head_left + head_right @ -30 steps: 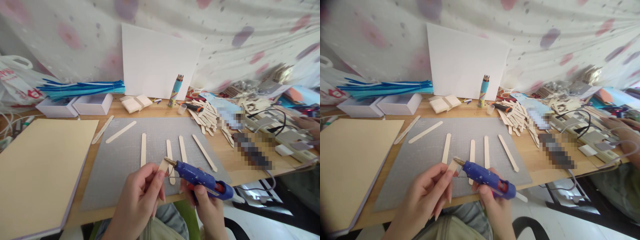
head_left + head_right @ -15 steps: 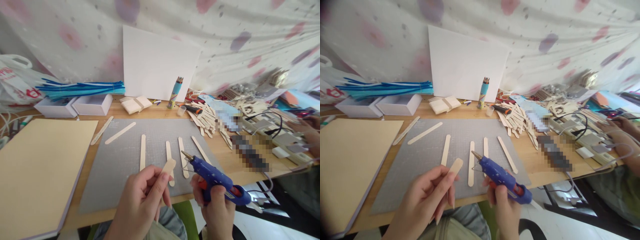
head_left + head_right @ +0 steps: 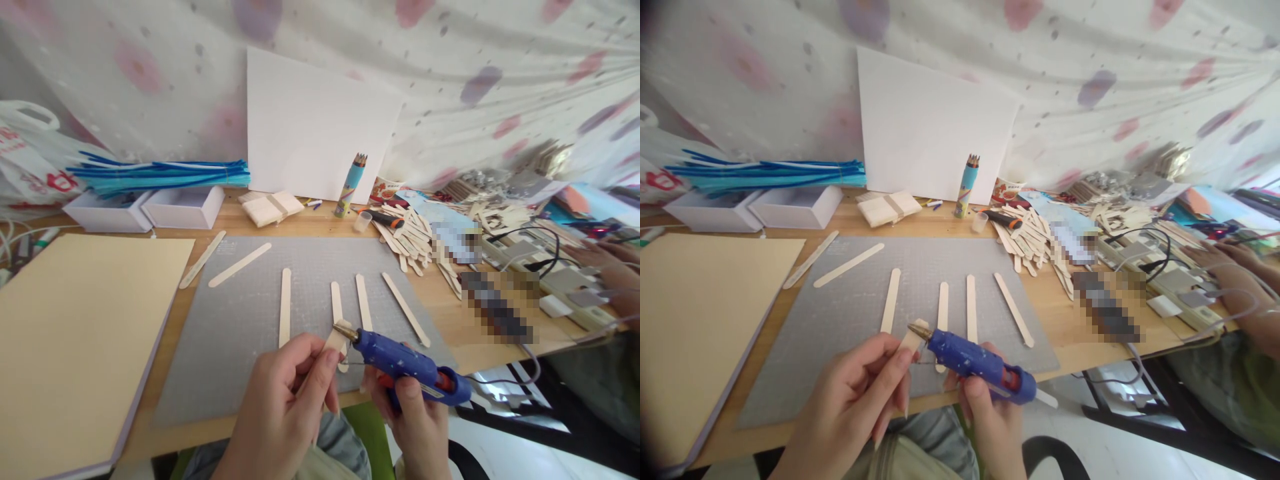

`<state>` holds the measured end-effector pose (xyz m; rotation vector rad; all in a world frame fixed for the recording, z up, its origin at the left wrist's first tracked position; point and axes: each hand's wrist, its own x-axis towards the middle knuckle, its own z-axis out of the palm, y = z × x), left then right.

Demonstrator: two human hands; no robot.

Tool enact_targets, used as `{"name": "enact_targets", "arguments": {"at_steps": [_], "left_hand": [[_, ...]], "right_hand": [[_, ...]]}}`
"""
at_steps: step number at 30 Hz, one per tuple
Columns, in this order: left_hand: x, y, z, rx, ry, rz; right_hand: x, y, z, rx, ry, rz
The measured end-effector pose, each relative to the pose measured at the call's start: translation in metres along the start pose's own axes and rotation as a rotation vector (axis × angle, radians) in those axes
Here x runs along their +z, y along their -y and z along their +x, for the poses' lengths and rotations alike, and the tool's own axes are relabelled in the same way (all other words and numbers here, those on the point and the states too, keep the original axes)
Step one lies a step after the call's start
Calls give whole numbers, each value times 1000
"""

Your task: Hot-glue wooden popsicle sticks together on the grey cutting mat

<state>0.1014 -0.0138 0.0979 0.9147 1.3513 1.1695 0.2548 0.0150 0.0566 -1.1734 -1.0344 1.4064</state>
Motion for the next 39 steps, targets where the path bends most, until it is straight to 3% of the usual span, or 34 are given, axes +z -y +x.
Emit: {"name": "enact_targets", "arguments": {"at_steps": [16, 28, 35, 39], "left_hand": [[-6, 4, 1, 95, 27, 75], [-8, 10, 3, 152, 25, 118], [-10, 14, 1, 234, -25, 246], [-10, 16, 1, 346, -93, 366]], "right_hand": [[7, -9, 0, -146, -102, 82], [19, 0, -2, -56, -81, -10], [15, -8, 4, 18, 36, 75], [12, -10, 7, 108, 86, 222]]}}
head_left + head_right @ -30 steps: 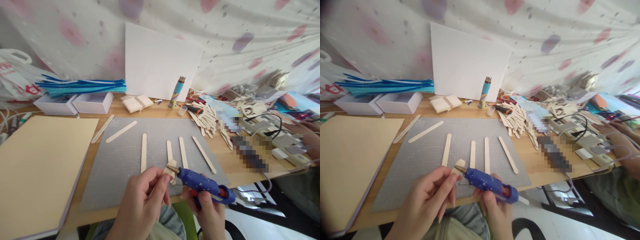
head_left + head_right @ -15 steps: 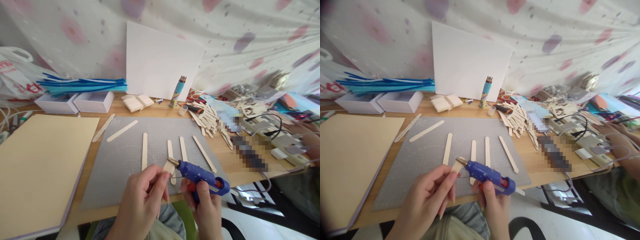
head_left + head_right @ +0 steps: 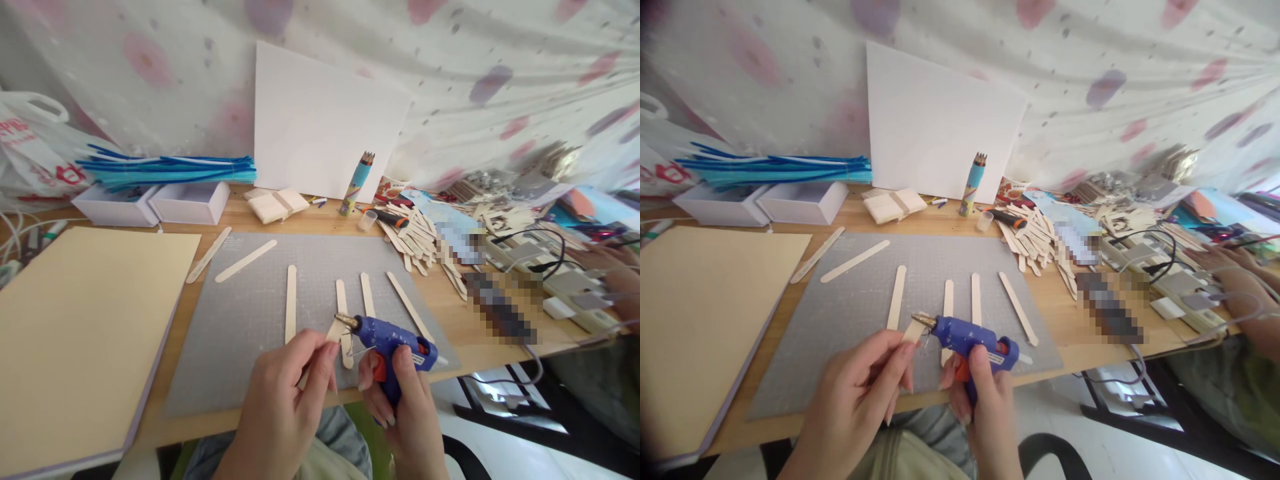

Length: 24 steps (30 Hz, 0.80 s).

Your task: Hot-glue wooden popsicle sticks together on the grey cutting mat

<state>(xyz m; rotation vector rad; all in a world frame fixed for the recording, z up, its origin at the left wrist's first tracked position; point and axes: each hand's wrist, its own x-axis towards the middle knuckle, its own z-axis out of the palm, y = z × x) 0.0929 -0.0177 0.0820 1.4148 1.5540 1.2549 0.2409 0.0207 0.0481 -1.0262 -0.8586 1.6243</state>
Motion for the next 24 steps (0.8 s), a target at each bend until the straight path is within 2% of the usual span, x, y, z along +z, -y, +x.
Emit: {"name": "enact_targets", "arguments": {"at_steps": [7, 12, 16, 20, 24], "left_hand": [[-2, -1, 1, 197, -80, 185], [-2, -3, 1, 209, -89, 226], [-1, -1, 0, 217, -101, 251], [0, -1, -2, 213, -146, 210], [1, -6, -5, 52, -109, 31]], "right_hand": [[3, 18, -1, 252, 90, 109], [0, 20, -2, 300, 104, 156], [-4, 15, 3, 320, 183, 147], [-2, 10, 4, 282, 191, 146], [0, 5, -2, 48, 90, 7]]}}
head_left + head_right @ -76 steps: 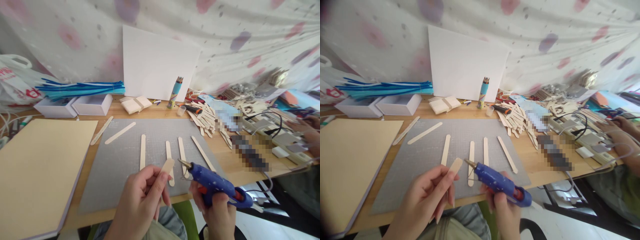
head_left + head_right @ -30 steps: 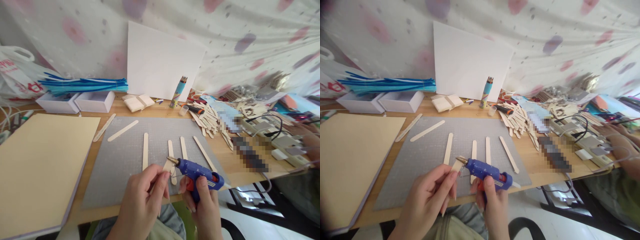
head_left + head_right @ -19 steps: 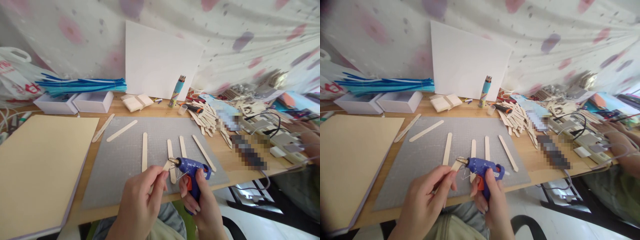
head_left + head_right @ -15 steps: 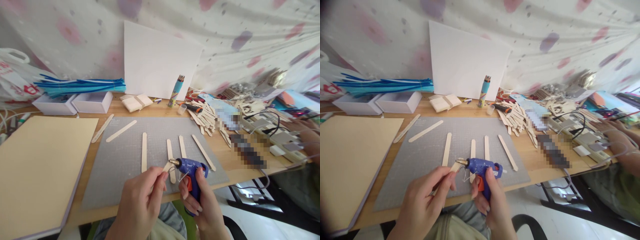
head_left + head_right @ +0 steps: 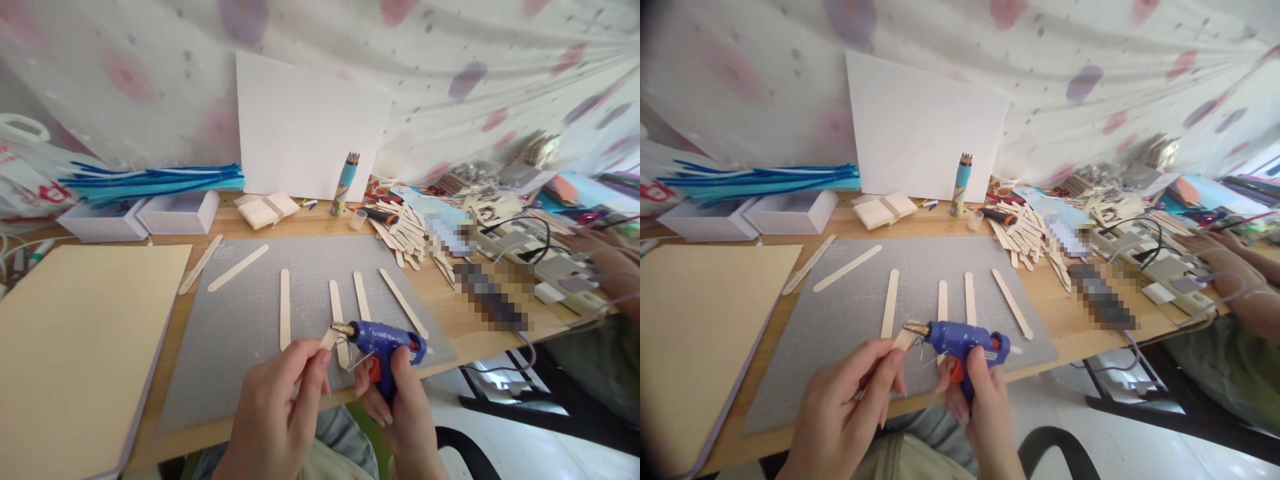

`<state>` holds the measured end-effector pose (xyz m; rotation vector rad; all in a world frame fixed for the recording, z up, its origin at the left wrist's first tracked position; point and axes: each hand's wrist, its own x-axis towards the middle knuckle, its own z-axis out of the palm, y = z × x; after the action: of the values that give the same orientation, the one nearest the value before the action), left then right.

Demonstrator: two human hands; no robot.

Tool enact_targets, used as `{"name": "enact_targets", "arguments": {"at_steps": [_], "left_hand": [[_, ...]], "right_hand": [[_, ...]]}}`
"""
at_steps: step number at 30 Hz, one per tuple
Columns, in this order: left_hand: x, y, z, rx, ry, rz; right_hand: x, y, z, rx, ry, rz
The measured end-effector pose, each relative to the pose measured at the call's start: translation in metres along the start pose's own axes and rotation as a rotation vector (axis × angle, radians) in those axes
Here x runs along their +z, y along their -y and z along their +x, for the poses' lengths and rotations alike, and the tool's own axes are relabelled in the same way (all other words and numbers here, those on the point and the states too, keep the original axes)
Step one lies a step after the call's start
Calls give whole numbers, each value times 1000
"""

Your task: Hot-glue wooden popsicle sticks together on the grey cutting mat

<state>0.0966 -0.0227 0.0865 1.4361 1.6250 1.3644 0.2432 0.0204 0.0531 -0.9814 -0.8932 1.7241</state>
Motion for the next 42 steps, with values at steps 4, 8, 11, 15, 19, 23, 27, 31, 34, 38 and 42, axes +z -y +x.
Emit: {"name": "enact_targets", "arguments": {"at_steps": [4, 8, 11, 15, 19, 23, 27, 31, 34, 38, 42], "left_hand": [[-1, -3, -1, -122, 60, -120], [-2, -3, 0, -161, 67, -149], [-2, -3, 0, -182, 71, -142], [-1, -4, 1, -194, 67, -139], [-3, -7, 2, -288, 76, -241], [-6, -6, 4, -423, 50, -398], [-8, 0, 6, -430, 3, -440], [-7, 2, 9, -398, -39, -387], [-5, 3, 11, -423, -56, -402], [0, 2, 12, -460, -38, -469], [1, -3, 13, -471, 8, -517]], "right_hand": [[-3, -2, -3, -170, -115, -167], [-5, 0, -3, -211, -136, -198], [-5, 1, -3, -233, -139, -217], [-6, -5, -5, -232, -139, -225], [-16, -7, -7, -247, -182, -196], [-54, 19, 3, -374, -386, -413], [-108, 63, 32, -390, -791, -870], [-137, 82, 62, -308, -881, -1185], [-142, 80, 77, -329, -822, -1236], [-146, 76, 76, -348, -843, -1317], [-125, 75, 35, -399, -1152, -1408]]}}
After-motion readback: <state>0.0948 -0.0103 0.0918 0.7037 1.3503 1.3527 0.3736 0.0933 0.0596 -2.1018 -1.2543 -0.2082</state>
